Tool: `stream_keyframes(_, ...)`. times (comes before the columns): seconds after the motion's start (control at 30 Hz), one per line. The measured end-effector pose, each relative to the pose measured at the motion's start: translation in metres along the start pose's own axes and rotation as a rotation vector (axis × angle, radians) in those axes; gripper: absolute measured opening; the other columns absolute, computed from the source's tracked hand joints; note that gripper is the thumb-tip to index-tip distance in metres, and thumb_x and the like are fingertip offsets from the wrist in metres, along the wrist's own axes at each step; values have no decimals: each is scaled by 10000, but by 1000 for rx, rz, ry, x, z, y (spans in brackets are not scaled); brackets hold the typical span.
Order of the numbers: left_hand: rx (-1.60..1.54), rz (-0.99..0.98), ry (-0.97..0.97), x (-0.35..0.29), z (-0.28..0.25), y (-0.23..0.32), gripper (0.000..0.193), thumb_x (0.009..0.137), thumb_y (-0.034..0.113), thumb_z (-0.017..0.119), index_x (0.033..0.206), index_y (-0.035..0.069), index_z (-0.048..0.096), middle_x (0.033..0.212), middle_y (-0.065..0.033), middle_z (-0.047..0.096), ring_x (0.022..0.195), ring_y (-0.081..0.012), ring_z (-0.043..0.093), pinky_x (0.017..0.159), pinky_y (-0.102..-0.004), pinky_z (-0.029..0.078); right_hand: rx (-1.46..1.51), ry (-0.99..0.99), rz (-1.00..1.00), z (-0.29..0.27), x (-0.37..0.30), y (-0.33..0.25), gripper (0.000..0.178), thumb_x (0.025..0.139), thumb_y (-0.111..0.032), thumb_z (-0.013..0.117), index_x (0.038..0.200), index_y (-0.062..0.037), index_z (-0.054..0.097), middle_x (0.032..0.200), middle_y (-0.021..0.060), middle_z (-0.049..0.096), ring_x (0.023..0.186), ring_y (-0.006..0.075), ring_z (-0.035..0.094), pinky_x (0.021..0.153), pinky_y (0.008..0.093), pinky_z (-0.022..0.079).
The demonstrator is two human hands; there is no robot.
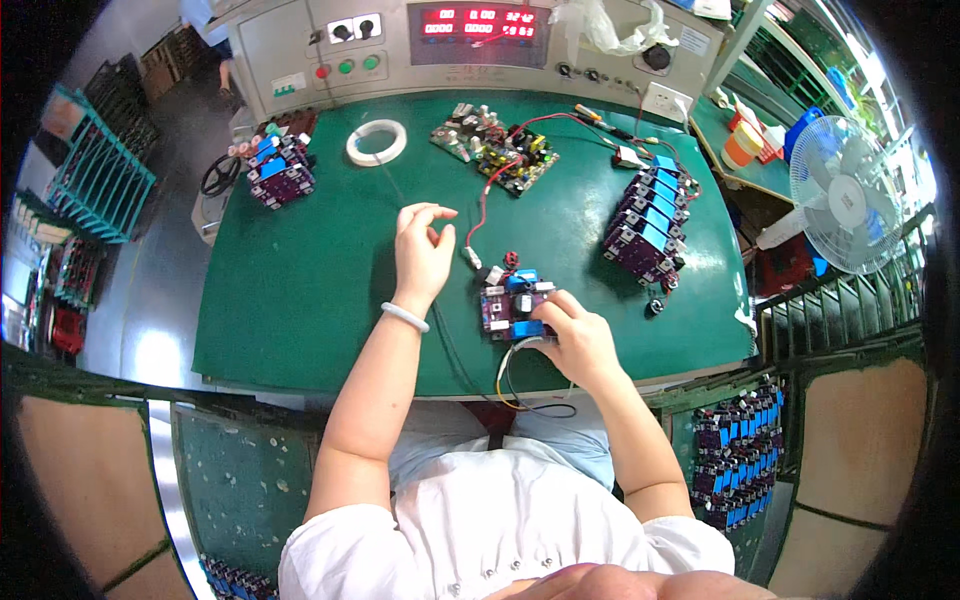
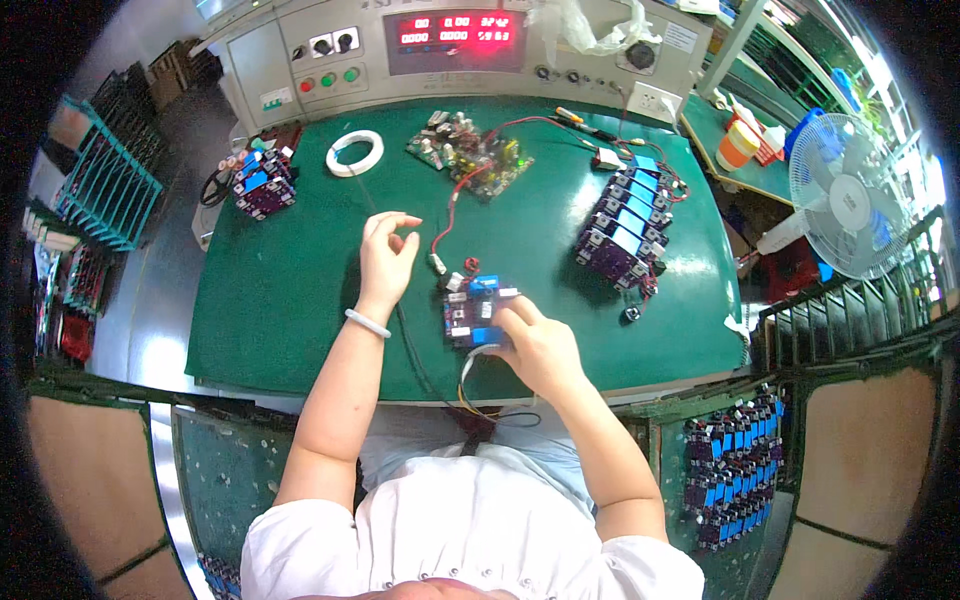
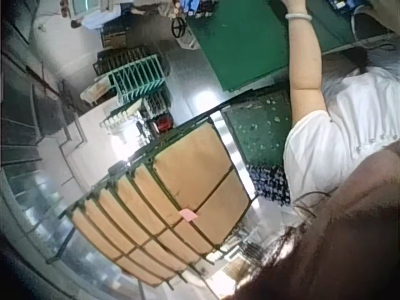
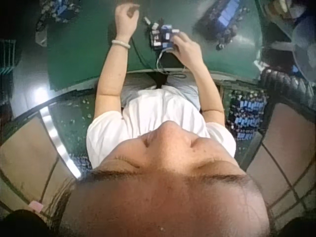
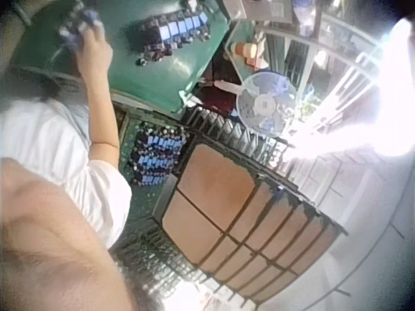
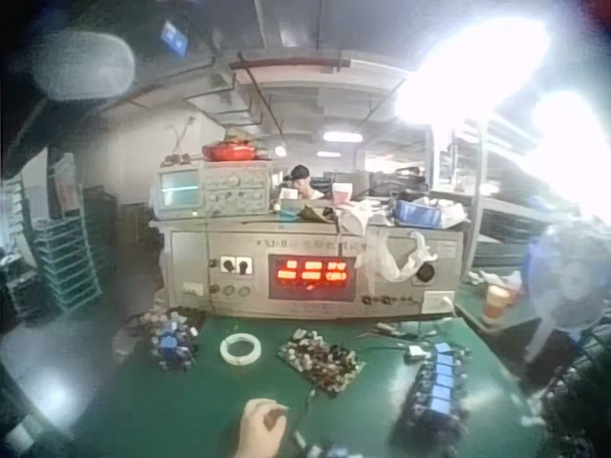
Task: Testing and organizing circuit board components at a workbench.
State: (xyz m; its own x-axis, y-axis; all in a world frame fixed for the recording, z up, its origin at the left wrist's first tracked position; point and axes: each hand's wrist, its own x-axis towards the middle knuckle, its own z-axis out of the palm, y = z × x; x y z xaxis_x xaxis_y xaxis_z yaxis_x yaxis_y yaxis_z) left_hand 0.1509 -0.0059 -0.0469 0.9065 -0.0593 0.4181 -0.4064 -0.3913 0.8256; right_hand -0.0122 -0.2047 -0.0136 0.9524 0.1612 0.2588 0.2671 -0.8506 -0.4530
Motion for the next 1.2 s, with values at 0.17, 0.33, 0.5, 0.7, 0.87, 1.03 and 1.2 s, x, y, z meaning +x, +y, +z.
stream_keyframes(0.17, -34, 13, 8, -2, 0, -12, 181, 808, -35, 658, 962, 57, 685, 1106, -86, 562, 650, -106, 519, 610, -248, 477, -24, 140, 51, -19, -1, 11, 396, 723, -125, 787, 1062, -92, 584, 1025, 90, 604, 809, 323, 656, 652, 402, 525)
stream_keyframes(0.33, -29, 27, 4, -4, -1, -12, 171, 813, -36, 653, 959, 50, 681, 1095, -74, 557, 645, -106, 512, 614, -246, 478, -110, 179, 97, -60, -13, 25, 345, 836, -150, 719, 1130, -58, 564, 1029, 106, 620, 811, 284, 696, 642, 381, 545)
stream_keyframes(0.5, -151, 118, -109, -7, -2, 11, 167, 861, -31, 617, 1005, 41, 663, 1078, -54, 589, 721, -98, 567, 668, -233, 490, 5, 251, 61, -79, -31, 26, 426, 733, 7, 740, 1125, -54, 584, 1016, 113, 624, 803, 288, 692, 649, 369, 552)
stream_keyframes(0.7, -655, -83, -861, -34, 3, 59, 345, 994, 239, 576, 1230, -13, 584, 1169, -101, 641, 1043, -171, 627, 907, -312, 515, 52, 390, -159, -71, -49, 16, 499, 617, 58, 771, 1086, -54, 641, 1012, 127, 649, 758, 284, 680, 620, 344, 546)
stream_keyframes(0.87, -849, -104, -919, -52, 16, 84, 518, 997, 337, 569, 1383, 10, 457, 1265, -81, 574, 1160, -152, 553, 1004, -316, 439, 50, 441, -232, -58, -54, 10, 497, 613, -22, 811, 1081, -63, 651, 986, 105, 660, 746, 262, 679, 600, 319, 536)
stream_keyframes(1.03, -639, 15, -870, -41, 18, 95, 398, 998, 249, 570, 1301, -4, 521, 1112, -56, 583, 1031, -142, 577, 916, -301, 478, 89, 446, -209, -51, -62, 7, 498, 630, -69, 810, 1101, -63, 650, 993, 119, 661, 747, 261, 682, 602, 322, 536)
stream_keyframes(1.2, -357, 339, -1083, -11, 19, 129, 203, 925, 19, 569, 1118, -20, 615, 970, -115, 624, 911, -210, 628, 841, -306, 508, 128, 390, -273, -47, -68, 2, 516, 633, -130, 809, 1119, -62, 650, 989, 102, 661, 753, 252, 682, 586, 331, 536)
